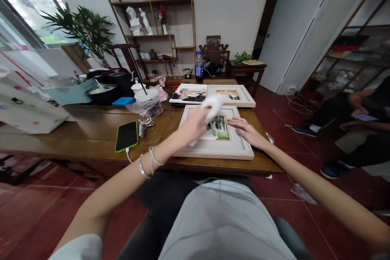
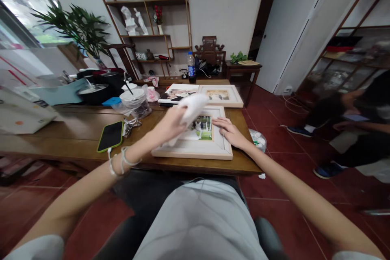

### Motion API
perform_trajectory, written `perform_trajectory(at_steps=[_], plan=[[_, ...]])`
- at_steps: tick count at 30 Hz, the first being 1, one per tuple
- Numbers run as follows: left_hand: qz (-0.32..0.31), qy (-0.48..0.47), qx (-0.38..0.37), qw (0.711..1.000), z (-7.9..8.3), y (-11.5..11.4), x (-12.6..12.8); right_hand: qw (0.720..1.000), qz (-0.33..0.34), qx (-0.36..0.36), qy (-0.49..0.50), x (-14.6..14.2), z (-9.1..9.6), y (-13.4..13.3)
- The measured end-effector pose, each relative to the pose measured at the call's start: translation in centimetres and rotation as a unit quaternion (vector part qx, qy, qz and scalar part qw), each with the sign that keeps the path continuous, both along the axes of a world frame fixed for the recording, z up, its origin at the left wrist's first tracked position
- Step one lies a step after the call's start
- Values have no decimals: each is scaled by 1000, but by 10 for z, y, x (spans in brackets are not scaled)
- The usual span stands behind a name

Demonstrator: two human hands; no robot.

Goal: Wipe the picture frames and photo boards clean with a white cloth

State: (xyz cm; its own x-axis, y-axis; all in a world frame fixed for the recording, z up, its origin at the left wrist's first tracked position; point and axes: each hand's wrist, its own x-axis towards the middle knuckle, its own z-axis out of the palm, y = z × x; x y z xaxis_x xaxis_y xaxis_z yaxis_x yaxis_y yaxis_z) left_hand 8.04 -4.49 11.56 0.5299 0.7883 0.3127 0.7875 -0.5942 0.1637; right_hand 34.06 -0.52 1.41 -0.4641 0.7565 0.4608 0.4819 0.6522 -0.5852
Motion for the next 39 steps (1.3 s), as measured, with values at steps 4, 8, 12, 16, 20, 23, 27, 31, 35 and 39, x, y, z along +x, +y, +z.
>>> perform_trajectory(at_steps=[4, 8, 12, 16, 20, 23, 27, 31, 35, 39], plan=[[86, -1, 157, 984, 13, 49, -29, 1000, 5, -7, -2, -2, 4, -4], [44, 125, 114, 985, -14, 70, -47, 1000, 5, -8, -2, -2, 4, -3], [29, 188, 60, 980, -43, 71, -47, 1000, 3, -12, -8, -2, 4, -2], [12, 213, 53, 976, -43, 57, -39, 1000, -1, -12, -7, -2, 4, -2], [-15, 252, 7, 967, -24, 3, -31, 1000, 3, -8, -9, -2, 3, -2], [-53, 271, -47, 960, -8, -55, -28, 1000, 7, 1, -8, -1, 0, -1], [-103, 212, -63, 970, 0, -101, -29, 1000, 11, 6, -8, 0, -2, 1], [-70, 193, -59, 977, -13, -78, -26, 1000, 15, 0, -9, 0, 0, 0], [-14, 203, -15, 979, -30, -12, -23, 1000, 17, -13, -11, -1, 3, -2], [30, 177, 62, 982, -38, 57, -29, 999, 22, -20, -15, -1, 4, -3]])
